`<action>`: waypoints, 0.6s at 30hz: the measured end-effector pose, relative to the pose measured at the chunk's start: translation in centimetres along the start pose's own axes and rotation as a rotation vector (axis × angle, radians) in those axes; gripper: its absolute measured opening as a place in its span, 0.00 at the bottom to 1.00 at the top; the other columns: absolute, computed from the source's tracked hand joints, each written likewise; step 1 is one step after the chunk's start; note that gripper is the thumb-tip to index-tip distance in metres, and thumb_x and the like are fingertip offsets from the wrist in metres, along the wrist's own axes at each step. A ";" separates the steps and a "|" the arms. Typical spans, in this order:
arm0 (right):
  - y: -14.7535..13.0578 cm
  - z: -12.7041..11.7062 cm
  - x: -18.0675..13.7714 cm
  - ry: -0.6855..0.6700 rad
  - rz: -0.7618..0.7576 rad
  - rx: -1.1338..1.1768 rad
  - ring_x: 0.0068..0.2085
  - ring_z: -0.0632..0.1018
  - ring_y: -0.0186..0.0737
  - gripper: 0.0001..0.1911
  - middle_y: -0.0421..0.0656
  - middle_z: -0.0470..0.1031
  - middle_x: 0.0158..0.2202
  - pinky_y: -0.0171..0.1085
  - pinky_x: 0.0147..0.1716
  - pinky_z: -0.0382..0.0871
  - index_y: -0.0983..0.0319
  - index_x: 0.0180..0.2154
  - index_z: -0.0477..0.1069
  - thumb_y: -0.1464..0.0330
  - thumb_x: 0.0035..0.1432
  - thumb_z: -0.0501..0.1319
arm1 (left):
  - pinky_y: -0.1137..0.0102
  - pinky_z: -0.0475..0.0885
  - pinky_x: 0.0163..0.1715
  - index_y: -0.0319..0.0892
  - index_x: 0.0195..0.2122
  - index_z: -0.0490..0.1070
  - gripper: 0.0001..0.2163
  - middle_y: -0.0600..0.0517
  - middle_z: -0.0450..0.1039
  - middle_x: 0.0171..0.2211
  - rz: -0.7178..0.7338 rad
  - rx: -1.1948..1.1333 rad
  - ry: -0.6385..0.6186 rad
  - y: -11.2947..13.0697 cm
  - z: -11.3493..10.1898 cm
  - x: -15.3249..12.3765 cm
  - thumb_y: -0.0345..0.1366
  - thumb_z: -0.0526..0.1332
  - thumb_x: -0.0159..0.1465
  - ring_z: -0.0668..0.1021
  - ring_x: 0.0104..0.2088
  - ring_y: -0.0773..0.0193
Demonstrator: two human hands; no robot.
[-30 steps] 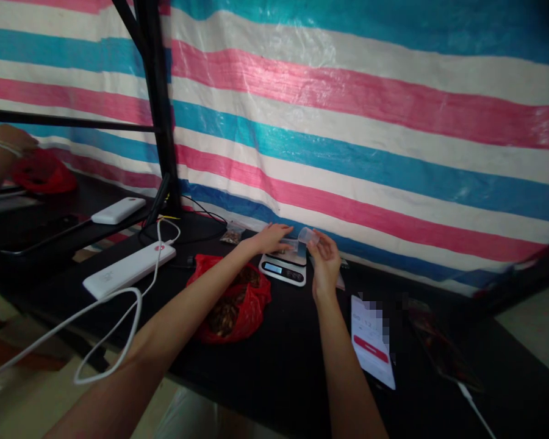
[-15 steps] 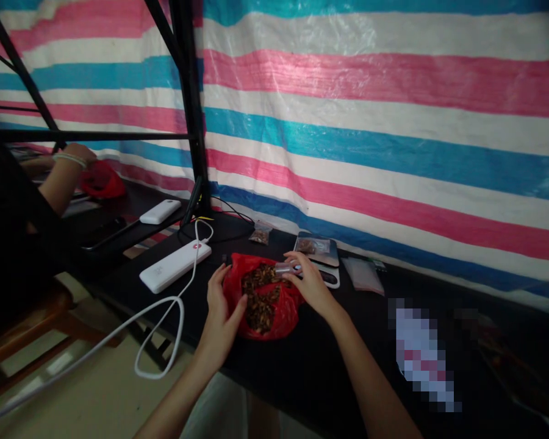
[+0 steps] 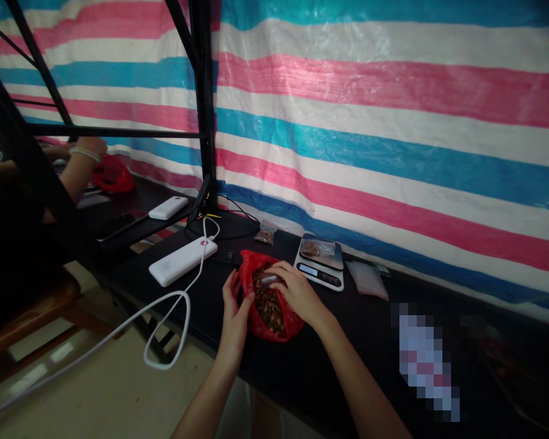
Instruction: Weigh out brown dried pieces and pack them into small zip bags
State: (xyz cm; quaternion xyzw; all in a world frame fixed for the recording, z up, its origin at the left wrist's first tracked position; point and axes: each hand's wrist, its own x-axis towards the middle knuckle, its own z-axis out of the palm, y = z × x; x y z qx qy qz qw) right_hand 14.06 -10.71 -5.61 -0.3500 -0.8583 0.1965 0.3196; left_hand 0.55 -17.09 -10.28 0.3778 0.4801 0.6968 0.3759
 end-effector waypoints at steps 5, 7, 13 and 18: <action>1.1 0.6 0.3 0.014 0.052 0.141 0.43 0.72 0.38 0.17 0.42 0.72 0.41 0.39 0.46 0.63 0.58 0.41 0.72 0.78 0.48 0.60 | 0.62 0.56 0.57 0.45 0.54 0.55 0.23 0.47 0.56 0.57 0.024 -0.019 0.018 -0.1 -0.2 0.0 0.36 0.57 0.56 0.60 0.58 0.58; 1.7 0.7 0.3 0.018 0.073 0.166 0.43 0.73 0.40 0.16 0.42 0.74 0.40 0.41 0.45 0.63 0.57 0.40 0.73 0.76 0.47 0.62 | 0.63 0.58 0.56 0.45 0.53 0.55 0.23 0.47 0.57 0.57 0.011 -0.027 0.015 -0.1 -0.1 0.0 0.36 0.56 0.57 0.61 0.57 0.58; 2.2 1.1 0.5 0.001 0.094 0.304 0.40 0.74 0.41 0.15 0.43 0.76 0.39 0.42 0.43 0.65 0.57 0.39 0.74 0.72 0.46 0.63 | 0.64 0.57 0.56 0.45 0.54 0.53 0.23 0.48 0.55 0.58 0.003 -0.008 -0.095 0.3 0.0 -0.4 0.38 0.56 0.58 0.60 0.58 0.59; 2.6 1.3 0.4 -0.010 0.180 0.393 0.28 0.72 0.34 0.14 0.42 0.76 0.37 0.37 0.33 0.67 0.58 0.39 0.74 0.69 0.46 0.63 | 0.64 0.57 0.56 0.44 0.54 0.52 0.23 0.47 0.55 0.58 -0.012 -0.059 -0.107 0.4 -0.1 -0.5 0.38 0.55 0.58 0.60 0.58 0.60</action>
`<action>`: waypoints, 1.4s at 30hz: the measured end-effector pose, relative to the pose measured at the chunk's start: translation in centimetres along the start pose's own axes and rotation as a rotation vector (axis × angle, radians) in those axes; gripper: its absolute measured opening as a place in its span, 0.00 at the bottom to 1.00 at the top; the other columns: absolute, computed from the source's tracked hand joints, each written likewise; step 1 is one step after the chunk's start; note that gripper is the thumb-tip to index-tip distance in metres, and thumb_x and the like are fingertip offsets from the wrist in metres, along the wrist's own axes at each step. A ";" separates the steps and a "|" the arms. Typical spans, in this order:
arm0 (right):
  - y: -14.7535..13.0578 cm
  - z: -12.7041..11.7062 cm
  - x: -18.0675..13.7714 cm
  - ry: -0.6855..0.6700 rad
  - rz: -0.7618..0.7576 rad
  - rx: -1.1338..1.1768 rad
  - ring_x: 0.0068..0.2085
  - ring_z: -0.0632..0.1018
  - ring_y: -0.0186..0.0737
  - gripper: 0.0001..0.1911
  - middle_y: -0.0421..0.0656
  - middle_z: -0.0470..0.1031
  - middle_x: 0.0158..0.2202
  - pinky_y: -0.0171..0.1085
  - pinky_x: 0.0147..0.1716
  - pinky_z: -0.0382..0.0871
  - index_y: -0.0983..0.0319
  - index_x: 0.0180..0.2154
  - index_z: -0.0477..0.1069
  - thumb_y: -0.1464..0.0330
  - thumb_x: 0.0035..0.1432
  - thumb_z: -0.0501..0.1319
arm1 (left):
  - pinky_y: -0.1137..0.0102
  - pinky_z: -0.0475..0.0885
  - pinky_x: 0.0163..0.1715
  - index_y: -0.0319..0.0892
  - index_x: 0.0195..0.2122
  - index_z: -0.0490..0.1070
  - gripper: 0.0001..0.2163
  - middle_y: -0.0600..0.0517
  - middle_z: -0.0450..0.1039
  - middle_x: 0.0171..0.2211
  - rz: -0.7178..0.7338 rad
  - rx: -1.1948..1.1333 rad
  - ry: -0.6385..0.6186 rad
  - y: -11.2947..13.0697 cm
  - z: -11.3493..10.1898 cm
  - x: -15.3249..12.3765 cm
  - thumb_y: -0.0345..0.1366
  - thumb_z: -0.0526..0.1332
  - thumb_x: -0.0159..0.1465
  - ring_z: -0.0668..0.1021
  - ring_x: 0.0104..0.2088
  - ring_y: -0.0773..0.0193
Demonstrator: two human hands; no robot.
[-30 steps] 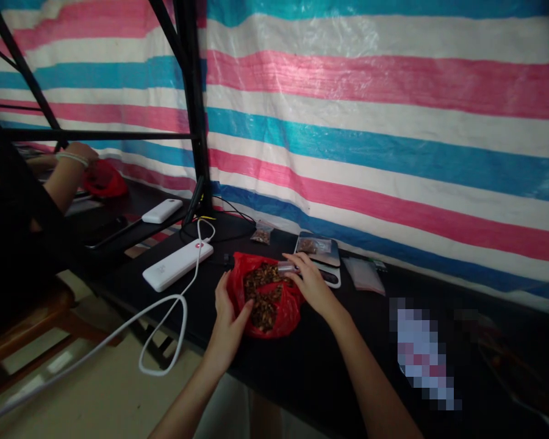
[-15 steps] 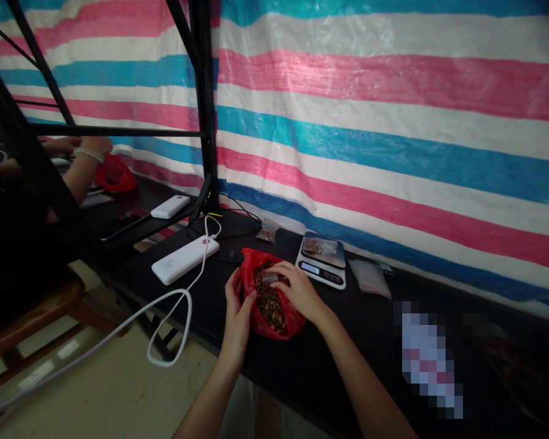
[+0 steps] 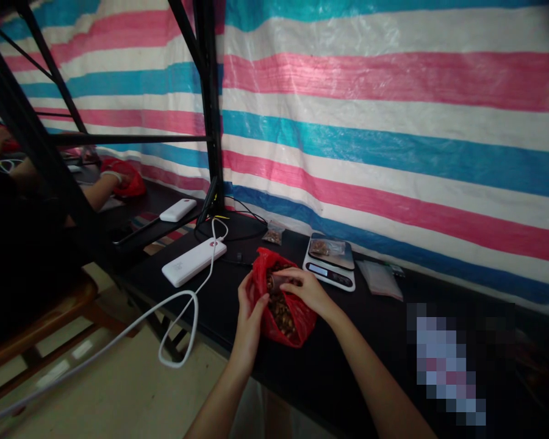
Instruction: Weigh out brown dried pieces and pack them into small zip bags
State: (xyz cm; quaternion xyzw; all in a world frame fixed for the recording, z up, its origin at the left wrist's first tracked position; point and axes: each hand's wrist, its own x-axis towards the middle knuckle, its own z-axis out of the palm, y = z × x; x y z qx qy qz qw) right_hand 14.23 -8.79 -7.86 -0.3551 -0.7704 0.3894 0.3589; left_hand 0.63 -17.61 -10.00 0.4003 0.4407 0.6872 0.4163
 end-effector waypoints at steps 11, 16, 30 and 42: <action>-1.3 -0.1 -0.5 0.070 0.114 0.493 0.42 0.76 0.42 0.20 0.44 0.76 0.42 0.45 0.47 0.65 0.59 0.40 0.73 0.61 0.43 0.66 | 0.60 0.50 0.59 0.45 0.54 0.55 0.21 0.47 0.52 0.58 0.088 0.263 0.071 -0.3 -0.2 -0.3 0.39 0.54 0.58 0.55 0.59 0.57; -1.3 -1.2 -0.6 0.239 0.074 0.605 0.43 0.75 0.45 0.22 0.46 0.76 0.42 0.46 0.47 0.65 0.59 0.40 0.73 0.57 0.43 0.65 | 0.56 0.44 0.60 0.50 0.52 0.58 0.18 0.50 0.44 0.59 0.260 0.481 0.168 1.2 -0.2 -0.2 0.38 0.54 0.60 0.50 0.61 0.56; 2.6 -8.7 -1.1 0.764 0.005 0.727 0.43 0.76 0.43 0.20 0.42 0.74 0.44 0.41 0.38 0.68 0.55 0.39 0.68 0.54 0.44 0.63 | 0.59 0.52 0.57 0.41 0.51 0.61 0.20 0.42 0.55 0.56 0.656 0.810 -0.826 1.6 11.8 14.6 0.39 0.57 0.58 0.56 0.59 0.55; 3.6 -10.7 -2.1 0.976 0.082 0.890 0.42 0.75 0.40 0.16 0.37 0.75 0.41 0.35 0.34 0.66 0.55 0.33 0.69 0.57 0.40 0.66 | 0.68 0.67 0.34 0.34 0.39 0.70 0.18 0.46 0.73 0.34 0.267 0.557 -1.041 -3.4 16.1 17.2 0.43 0.62 0.52 0.74 0.34 0.60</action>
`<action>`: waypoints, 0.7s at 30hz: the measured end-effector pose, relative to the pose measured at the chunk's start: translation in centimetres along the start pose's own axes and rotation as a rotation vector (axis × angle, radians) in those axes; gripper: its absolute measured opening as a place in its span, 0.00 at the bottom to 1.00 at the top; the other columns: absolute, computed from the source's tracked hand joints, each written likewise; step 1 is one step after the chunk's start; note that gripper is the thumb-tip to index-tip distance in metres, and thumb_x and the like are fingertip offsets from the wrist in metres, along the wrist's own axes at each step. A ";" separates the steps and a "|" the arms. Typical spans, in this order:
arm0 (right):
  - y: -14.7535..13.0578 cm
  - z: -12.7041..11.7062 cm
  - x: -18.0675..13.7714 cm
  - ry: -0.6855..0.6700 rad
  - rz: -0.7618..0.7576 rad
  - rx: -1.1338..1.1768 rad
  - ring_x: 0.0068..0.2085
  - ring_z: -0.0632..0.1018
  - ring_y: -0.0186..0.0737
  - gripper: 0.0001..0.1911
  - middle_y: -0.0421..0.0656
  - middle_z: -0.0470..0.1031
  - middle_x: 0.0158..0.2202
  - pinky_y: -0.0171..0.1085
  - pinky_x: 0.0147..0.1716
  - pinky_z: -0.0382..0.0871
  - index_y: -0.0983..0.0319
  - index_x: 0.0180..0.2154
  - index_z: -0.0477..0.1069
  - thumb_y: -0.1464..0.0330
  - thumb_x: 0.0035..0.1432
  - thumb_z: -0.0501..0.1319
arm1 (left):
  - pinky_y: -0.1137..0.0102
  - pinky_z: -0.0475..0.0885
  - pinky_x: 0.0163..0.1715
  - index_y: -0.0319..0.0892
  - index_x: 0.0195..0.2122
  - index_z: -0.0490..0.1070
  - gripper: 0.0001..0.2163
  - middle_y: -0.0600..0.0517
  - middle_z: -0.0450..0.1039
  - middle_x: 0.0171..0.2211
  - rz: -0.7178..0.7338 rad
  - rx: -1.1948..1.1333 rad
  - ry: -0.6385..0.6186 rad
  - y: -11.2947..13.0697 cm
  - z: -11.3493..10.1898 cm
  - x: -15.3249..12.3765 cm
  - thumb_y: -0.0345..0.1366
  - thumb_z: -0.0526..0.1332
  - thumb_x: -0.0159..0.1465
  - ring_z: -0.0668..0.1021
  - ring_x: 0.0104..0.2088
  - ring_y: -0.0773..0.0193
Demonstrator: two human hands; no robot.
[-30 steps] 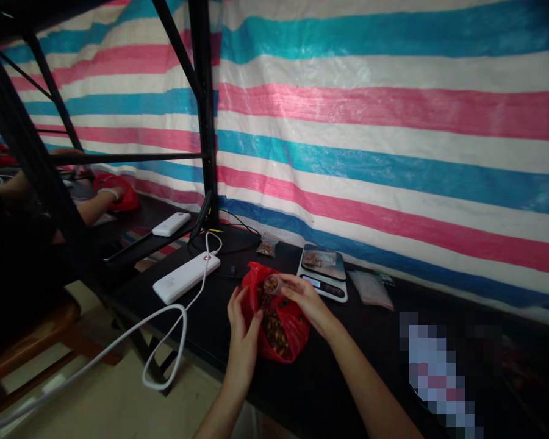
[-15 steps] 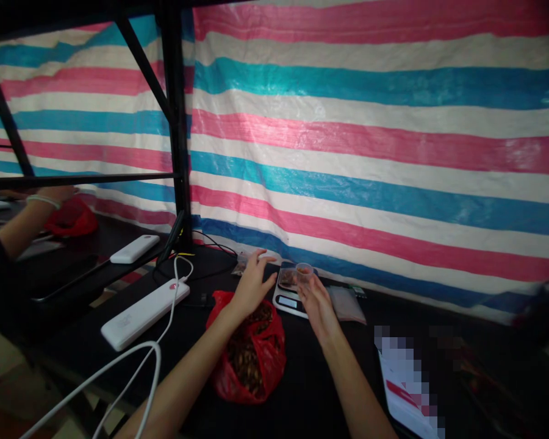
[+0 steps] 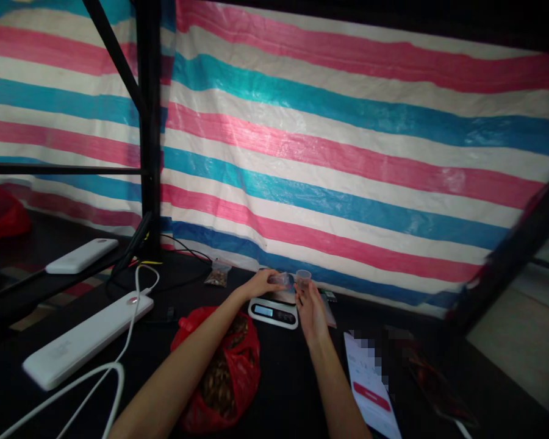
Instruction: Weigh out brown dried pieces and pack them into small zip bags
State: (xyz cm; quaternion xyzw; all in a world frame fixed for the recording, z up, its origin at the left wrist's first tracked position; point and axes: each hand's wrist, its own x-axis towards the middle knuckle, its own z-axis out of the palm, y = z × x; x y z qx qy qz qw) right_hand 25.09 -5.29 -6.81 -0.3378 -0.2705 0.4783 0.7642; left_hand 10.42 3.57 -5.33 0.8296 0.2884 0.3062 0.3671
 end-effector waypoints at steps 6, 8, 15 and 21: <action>-0.5 0.6 0.1 -0.048 -0.102 -0.141 0.39 0.76 0.39 0.17 0.40 0.76 0.39 0.36 0.36 0.66 0.55 0.37 0.69 0.59 0.43 0.64 | 0.71 0.65 0.39 0.36 0.45 0.69 0.25 0.44 0.72 0.41 0.070 -0.713 0.057 0.5 -1.9 -0.7 0.43 0.66 0.48 0.74 0.38 0.62; -0.7 0.8 0.7 -0.076 -0.151 -0.216 0.39 0.76 0.40 0.18 0.40 0.76 0.39 0.37 0.37 0.66 0.56 0.39 0.69 0.59 0.44 0.64 | 0.71 0.64 0.41 0.36 0.45 0.69 0.26 0.43 0.72 0.43 0.097 -0.827 0.135 0.5 -2.3 -0.9 0.43 0.67 0.47 0.74 0.40 0.60; -1.5 4.0 4.4 -0.153 -0.247 -0.395 0.39 0.77 0.43 0.20 0.43 0.76 0.39 0.37 0.34 0.66 0.57 0.40 0.69 0.56 0.44 0.62 | 0.73 0.64 0.39 0.37 0.42 0.72 0.26 0.43 0.73 0.41 0.090 -0.978 0.201 -1.4 -2.6 -0.9 0.46 0.68 0.45 0.75 0.38 0.62; -1.9 7.6 6.1 -0.288 -0.291 -0.578 0.40 0.75 0.45 0.19 0.44 0.76 0.39 0.36 0.31 0.65 0.57 0.38 0.70 0.55 0.44 0.62 | 0.75 0.64 0.37 0.38 0.43 0.72 0.24 0.44 0.73 0.41 0.081 -1.033 0.186 -1.9 -2.4 -1.0 0.45 0.67 0.46 0.75 0.37 0.64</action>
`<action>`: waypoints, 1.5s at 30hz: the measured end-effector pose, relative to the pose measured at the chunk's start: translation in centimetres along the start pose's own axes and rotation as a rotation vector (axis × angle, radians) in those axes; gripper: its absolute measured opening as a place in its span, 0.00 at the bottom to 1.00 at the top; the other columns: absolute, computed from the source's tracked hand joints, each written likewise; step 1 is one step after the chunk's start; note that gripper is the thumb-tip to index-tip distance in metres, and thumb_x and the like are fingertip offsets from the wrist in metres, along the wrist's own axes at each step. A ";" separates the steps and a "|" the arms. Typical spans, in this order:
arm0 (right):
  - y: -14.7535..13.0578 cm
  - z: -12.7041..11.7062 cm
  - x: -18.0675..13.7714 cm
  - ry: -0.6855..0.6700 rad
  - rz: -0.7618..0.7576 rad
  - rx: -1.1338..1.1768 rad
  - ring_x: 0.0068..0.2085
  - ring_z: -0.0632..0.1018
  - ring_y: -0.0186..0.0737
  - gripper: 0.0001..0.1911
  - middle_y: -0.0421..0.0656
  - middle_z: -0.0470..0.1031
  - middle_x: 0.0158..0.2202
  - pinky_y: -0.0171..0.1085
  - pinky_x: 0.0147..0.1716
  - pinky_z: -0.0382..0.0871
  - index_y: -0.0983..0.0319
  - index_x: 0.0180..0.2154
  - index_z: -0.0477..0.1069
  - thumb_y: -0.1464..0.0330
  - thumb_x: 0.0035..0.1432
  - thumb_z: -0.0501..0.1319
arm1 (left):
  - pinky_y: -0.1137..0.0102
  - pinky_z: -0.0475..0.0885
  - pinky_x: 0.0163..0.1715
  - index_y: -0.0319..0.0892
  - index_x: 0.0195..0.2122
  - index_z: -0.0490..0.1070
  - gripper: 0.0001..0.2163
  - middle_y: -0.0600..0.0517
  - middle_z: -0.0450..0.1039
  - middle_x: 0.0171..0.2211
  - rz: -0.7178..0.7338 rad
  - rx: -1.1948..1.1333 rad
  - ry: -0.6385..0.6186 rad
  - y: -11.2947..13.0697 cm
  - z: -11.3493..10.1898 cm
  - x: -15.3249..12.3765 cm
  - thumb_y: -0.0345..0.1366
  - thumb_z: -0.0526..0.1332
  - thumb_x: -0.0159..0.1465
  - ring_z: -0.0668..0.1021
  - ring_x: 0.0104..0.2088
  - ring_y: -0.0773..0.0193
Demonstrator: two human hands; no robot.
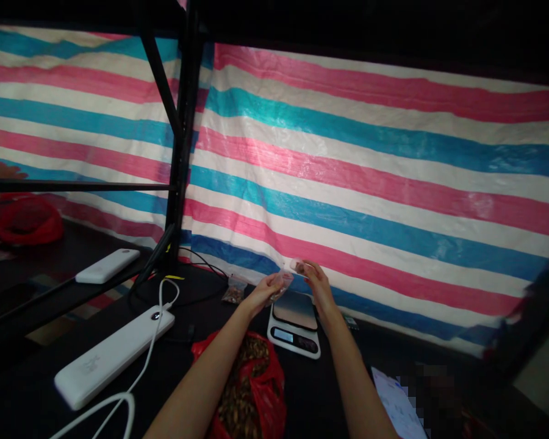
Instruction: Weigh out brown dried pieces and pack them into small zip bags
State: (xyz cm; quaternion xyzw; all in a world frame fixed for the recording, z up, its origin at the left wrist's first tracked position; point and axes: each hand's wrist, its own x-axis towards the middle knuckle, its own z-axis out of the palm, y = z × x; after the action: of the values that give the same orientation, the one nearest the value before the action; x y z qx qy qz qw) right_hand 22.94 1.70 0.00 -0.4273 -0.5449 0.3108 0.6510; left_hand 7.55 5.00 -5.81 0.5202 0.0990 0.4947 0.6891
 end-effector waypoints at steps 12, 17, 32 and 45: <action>0.3 0.2 0.1 -0.143 -0.161 -0.125 0.38 0.75 0.43 0.16 0.44 0.76 0.37 0.42 0.40 0.66 0.58 0.34 0.72 0.56 0.45 0.62 | 0.74 0.63 0.37 0.36 0.43 0.71 0.22 0.44 0.72 0.39 -0.076 -0.054 0.013 -0.1 0.0 -0.3 0.43 0.67 0.49 0.74 0.35 0.66; 0.5 -0.2 0.3 -0.154 -0.176 -0.120 0.38 0.74 0.43 0.16 0.43 0.76 0.36 0.42 0.41 0.66 0.58 0.34 0.73 0.55 0.45 0.62 | 0.73 0.64 0.36 0.35 0.42 0.71 0.23 0.44 0.72 0.38 -0.085 -0.081 -0.007 -0.3 0.1 -0.6 0.41 0.68 0.47 0.73 0.33 0.66; 0.7 -0.4 0.3 -0.191 -0.204 -0.175 0.42 0.73 0.44 0.13 0.42 0.75 0.38 0.41 0.45 0.63 0.57 0.36 0.73 0.58 0.49 0.60 | 0.72 0.63 0.40 0.37 0.42 0.71 0.23 0.45 0.73 0.39 -0.100 -0.119 0.002 0.1 0.7 -0.8 0.39 0.70 0.44 0.75 0.36 0.65; -0.3 -0.5 0.0 -0.229 -0.190 -0.232 0.42 0.73 0.44 0.15 0.42 0.75 0.40 0.42 0.44 0.63 0.56 0.37 0.73 0.57 0.49 0.59 | 0.71 0.63 0.42 0.37 0.44 0.70 0.22 0.43 0.72 0.43 -0.085 -0.074 -0.056 0.6 1.1 -1.3 0.38 0.69 0.47 0.74 0.41 0.61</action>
State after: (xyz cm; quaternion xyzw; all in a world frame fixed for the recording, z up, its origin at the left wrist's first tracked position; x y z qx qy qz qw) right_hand 23.40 1.45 0.21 -0.4079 -0.6856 0.2293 0.5576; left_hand 7.24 3.27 -5.35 0.5034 0.0831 0.4537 0.7306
